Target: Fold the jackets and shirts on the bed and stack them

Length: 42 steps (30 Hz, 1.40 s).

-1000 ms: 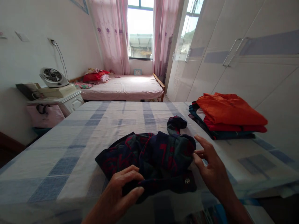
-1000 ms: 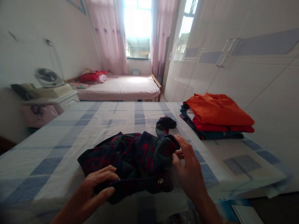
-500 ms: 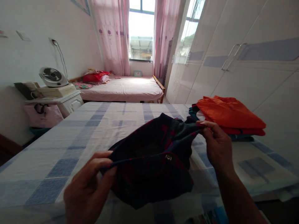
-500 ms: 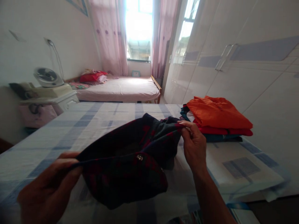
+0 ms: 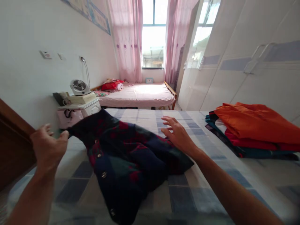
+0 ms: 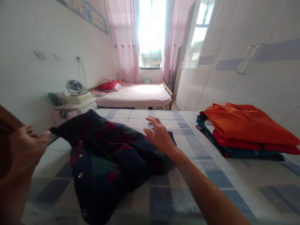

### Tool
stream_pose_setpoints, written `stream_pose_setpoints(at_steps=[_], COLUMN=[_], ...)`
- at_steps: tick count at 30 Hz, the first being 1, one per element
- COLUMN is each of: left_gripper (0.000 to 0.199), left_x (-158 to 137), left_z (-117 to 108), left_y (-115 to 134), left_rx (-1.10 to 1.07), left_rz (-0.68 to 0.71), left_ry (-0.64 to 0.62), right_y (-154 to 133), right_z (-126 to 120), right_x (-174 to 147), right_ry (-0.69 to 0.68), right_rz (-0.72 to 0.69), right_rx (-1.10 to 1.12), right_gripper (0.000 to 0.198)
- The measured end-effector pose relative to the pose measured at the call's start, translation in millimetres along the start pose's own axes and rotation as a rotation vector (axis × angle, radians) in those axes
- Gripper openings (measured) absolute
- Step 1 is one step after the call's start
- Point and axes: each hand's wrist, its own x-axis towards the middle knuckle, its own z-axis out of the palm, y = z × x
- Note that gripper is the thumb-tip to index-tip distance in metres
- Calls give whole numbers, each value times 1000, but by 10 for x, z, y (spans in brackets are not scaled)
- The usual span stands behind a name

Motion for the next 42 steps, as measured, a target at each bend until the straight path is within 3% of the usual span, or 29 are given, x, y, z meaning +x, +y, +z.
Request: stream_pose_setpoints(at_steps=[3,7,10,12,13,14,16,19,21,23,27,30,33,36,39,42], left_gripper=[55,54,53,54,55,55,55,57,60,63,63,59,41,25,28,39], left_x=[-131,-219,-90,24,75,120,189,248,272,288,327,371,401,403,432,540], left_z=[216,496,683,789,836,877,949,1027,1065,1096,1157,1209,1235,1169,969,684], left_y=[-139,-30,116,190,221,250,308,398,447,474,480,491,543,607,629,592], left_rx=[68,13,51,117,144,159,168,190,211,223,234,253,251,208,166,156], left_rz=[4,249,359,420,453,485,534,566,574,581,585,571,569,592,568,478], left_ry=[-164,-381,-479,-552,-583,-608,-640,-673,-699,-725,-753,-753,-744,-724,-679,-598], right_y=[174,313,386,429,449,468,507,576,614,637,684,794,971,1097,1106,1102], right_z=[-86,-176,-177,-197,-223,-259,-345,-421,-371,-237,54,114,83,12,-174,-568], right_x=[-467,-854,-893,-767,-653,-505,-140,378,519,421,-202,-522,-536,-447,-416,-401], right_ry=[-199,-387,-459,-525,-544,-532,-381,89,303,300,-119,-251,-195,-115,16,254], right_rz=[108,180,236,255,253,254,288,333,326,296,87,49,105,154,308,373], right_rx=[-223,-487,-652,-640,-583,-508,-330,-121,-141,-271,-412,-566,-688,-587,-302,-90], right_gripper=[44,61,35,16,17,19,19,30,43,53,53,63,43,23,27,34])
